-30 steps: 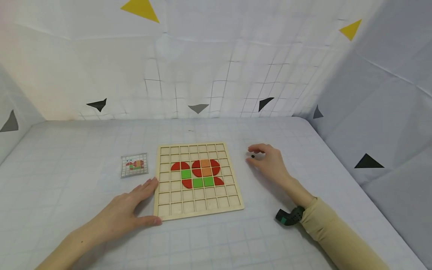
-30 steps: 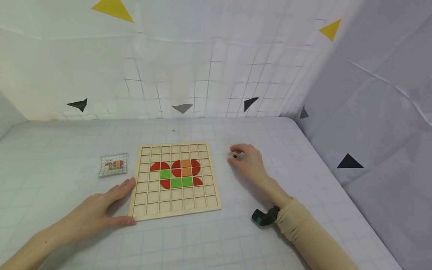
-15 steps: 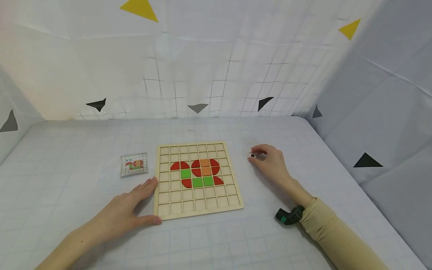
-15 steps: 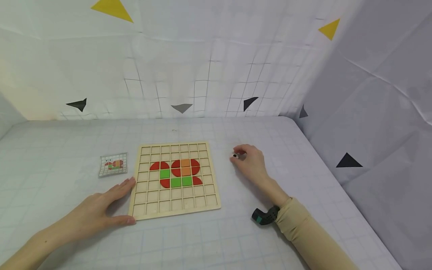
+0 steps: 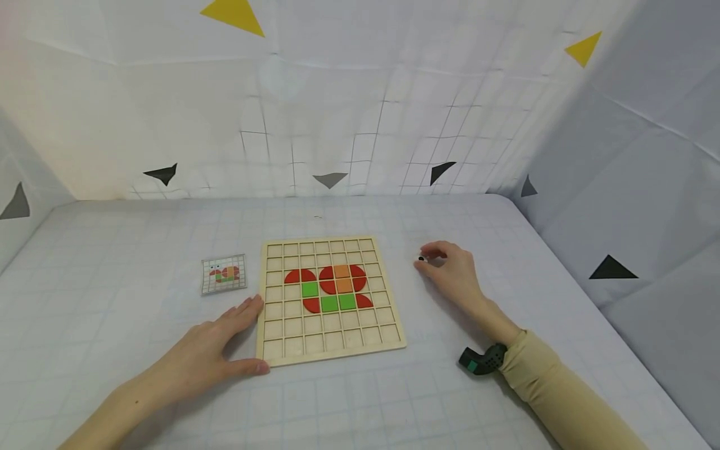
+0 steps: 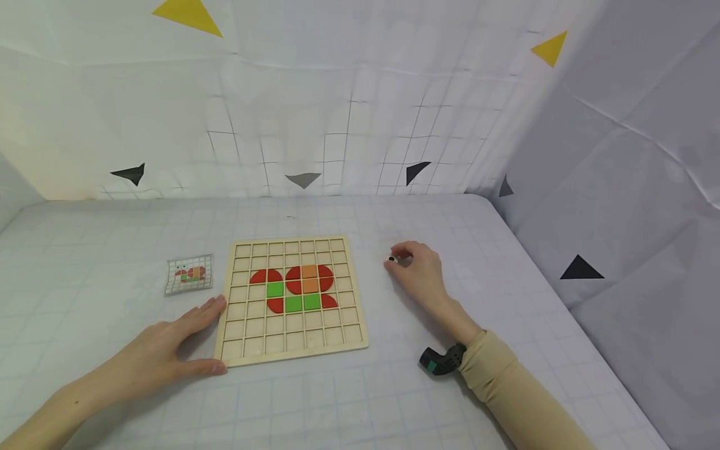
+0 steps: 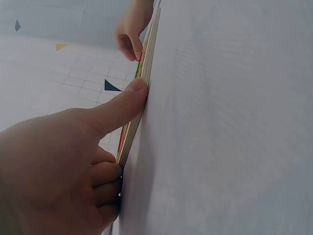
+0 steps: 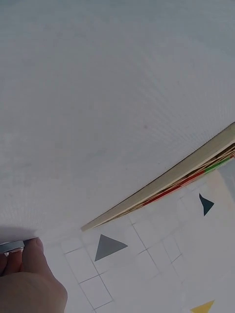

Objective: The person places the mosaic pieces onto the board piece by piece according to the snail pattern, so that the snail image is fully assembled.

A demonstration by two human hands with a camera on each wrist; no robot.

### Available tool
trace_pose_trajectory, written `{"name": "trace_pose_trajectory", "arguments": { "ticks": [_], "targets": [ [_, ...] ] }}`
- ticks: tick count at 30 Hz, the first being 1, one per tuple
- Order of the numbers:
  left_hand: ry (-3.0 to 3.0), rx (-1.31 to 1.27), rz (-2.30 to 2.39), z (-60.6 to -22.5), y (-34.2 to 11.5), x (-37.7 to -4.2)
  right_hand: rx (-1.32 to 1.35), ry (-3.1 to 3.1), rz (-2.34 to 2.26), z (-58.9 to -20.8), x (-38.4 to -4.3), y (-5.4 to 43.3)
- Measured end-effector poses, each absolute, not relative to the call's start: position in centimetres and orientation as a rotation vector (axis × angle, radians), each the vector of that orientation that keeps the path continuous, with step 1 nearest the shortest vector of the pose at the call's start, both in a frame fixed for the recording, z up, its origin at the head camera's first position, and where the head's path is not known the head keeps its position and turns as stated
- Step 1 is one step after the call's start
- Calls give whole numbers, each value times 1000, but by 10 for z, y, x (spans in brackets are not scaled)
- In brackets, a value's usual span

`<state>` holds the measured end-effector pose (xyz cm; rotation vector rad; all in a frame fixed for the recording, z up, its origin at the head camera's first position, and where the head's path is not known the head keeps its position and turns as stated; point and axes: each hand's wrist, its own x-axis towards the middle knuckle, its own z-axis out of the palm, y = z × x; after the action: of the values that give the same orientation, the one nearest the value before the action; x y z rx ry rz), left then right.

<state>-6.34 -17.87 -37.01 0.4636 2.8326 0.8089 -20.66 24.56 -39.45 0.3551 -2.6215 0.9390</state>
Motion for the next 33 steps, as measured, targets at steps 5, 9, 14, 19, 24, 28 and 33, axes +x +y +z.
{"name": "trace_pose_trajectory", "arguments": {
  "ticks": [5,9,14,19,24,28,33],
  "targets": [
    [2830,463,812,-370,-179,-63,360,-2628,950,-395,-206,245],
    [2832,472,814,-371,-179,-63,366,-2635,975,-393,-204,241],
    [2841,484,807,-371,-180,-64,400,-2621,1026,-387,-200,230],
    [2839,480,809,-370,-180,-64,472,-2626,1055,-381,-195,212],
    [2825,480,823,-370,-179,-65,561,-2629,1100,-377,-190,188],
    [2827,483,826,-371,-178,-64,663,-2609,1156,-376,-190,167],
    [2834,479,822,-371,-179,-64,723,-2642,1235,-379,-193,136]
  ]
}}
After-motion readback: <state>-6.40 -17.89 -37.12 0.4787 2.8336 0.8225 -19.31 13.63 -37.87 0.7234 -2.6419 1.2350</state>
